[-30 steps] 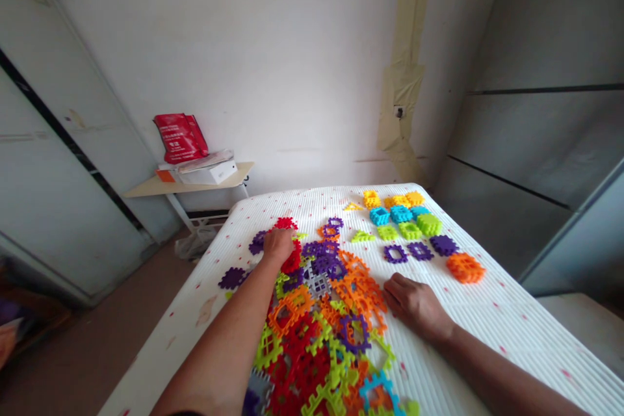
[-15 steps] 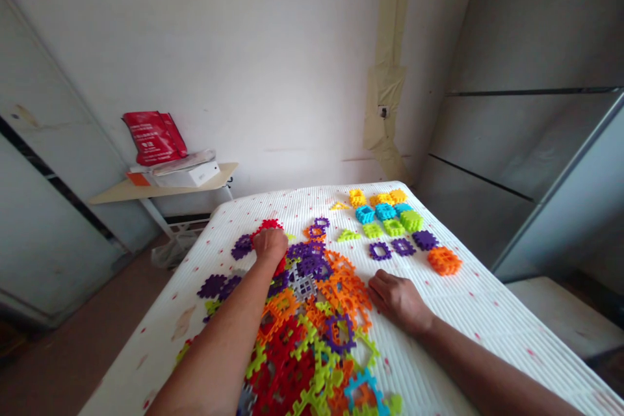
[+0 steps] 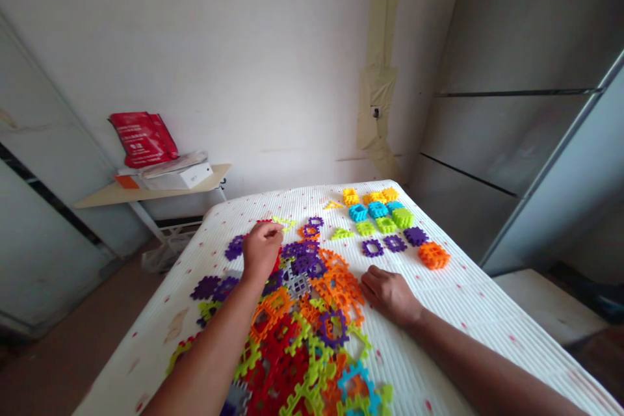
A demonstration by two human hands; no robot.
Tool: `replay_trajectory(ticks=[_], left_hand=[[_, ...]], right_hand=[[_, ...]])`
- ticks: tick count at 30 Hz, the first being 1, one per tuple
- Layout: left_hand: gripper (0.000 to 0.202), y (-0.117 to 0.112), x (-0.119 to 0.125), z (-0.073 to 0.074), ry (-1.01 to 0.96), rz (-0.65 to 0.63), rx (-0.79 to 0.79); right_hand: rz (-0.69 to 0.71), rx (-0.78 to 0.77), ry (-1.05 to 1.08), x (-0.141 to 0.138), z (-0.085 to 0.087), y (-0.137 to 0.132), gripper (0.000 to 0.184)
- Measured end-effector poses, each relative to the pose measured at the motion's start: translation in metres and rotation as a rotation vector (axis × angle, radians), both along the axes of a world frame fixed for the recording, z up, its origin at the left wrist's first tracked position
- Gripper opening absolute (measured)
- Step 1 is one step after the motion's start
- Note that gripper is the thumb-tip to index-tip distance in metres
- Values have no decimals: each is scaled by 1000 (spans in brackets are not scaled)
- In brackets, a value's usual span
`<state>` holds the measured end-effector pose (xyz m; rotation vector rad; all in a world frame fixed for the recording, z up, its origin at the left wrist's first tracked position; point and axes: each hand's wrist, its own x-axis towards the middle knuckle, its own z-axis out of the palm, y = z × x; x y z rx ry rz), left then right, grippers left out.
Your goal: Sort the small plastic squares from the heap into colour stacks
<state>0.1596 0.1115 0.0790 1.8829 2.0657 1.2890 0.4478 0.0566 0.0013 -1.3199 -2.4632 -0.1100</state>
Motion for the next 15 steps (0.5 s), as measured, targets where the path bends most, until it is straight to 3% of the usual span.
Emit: replay_trajectory(ticks=[5, 8, 11, 15], left_hand=[[29, -41, 1, -13, -99, -46, 10], [26, -50, -4, -16, -75, -43, -27], [23, -38, -13, -15, 7, -42, -120], [22, -3, -22, -14, 185, -32, -306]], right_hand=[[-2, 12, 17, 0, -1, 0, 33], [12, 11, 27, 0, 0, 0, 33], [25, 5, 39, 0, 1, 0, 33], [22, -1, 52, 0, 0, 0, 33]])
